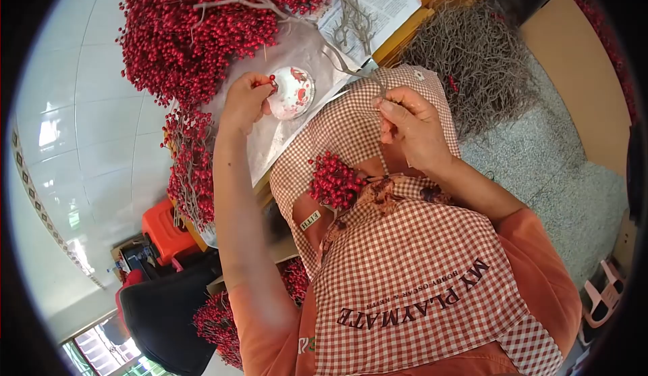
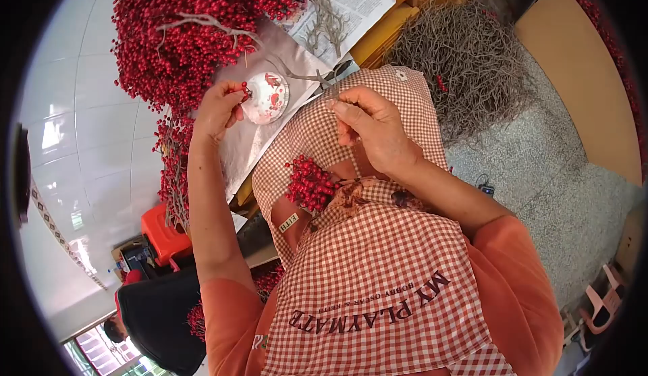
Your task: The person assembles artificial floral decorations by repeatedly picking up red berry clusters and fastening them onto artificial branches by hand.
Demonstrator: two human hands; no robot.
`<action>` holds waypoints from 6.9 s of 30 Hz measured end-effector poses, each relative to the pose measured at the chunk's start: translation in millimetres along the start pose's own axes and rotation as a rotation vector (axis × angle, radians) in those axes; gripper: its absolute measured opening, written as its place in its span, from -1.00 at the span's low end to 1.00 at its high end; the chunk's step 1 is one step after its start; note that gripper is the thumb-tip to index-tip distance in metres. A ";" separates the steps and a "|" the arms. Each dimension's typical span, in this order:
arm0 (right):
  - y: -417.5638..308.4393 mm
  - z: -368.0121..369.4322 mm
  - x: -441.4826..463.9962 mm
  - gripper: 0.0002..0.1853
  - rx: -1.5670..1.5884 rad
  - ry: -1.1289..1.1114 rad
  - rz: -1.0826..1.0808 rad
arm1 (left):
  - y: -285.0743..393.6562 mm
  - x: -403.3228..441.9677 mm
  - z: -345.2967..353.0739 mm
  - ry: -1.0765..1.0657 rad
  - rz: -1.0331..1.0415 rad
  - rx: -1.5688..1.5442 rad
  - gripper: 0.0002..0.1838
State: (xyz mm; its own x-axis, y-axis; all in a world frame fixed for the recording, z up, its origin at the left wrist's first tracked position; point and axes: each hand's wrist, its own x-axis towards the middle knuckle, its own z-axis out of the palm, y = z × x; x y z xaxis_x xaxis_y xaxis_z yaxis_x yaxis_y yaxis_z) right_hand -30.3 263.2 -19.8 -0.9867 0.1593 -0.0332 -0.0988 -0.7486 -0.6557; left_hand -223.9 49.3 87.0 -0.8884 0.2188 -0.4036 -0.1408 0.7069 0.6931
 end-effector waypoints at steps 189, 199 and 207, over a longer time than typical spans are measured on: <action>185.2 -400.1 80.9 -0.90 -0.756 1.012 0.024 | -62.5 -136.2 115.0 0.000 0.116 0.089 -0.81; 47.0 -317.3 12.6 -0.90 0.081 0.921 0.039 | -46.5 -137.6 107.6 -0.086 0.047 -0.092 -0.78; -83.8 -207.6 -20.2 -0.95 0.501 0.372 -0.041 | -45.9 -153.8 108.0 -0.055 0.175 -0.280 -0.85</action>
State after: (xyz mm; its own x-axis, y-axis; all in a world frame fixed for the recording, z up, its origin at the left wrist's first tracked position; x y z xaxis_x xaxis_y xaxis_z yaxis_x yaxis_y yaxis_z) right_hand 24.7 456.3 -120.8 -0.8787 0.3400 -0.3350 -0.2731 -0.9338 -0.2314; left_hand -33.6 55.9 52.8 -0.8858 0.3621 -0.2903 -0.1093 0.4452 0.8887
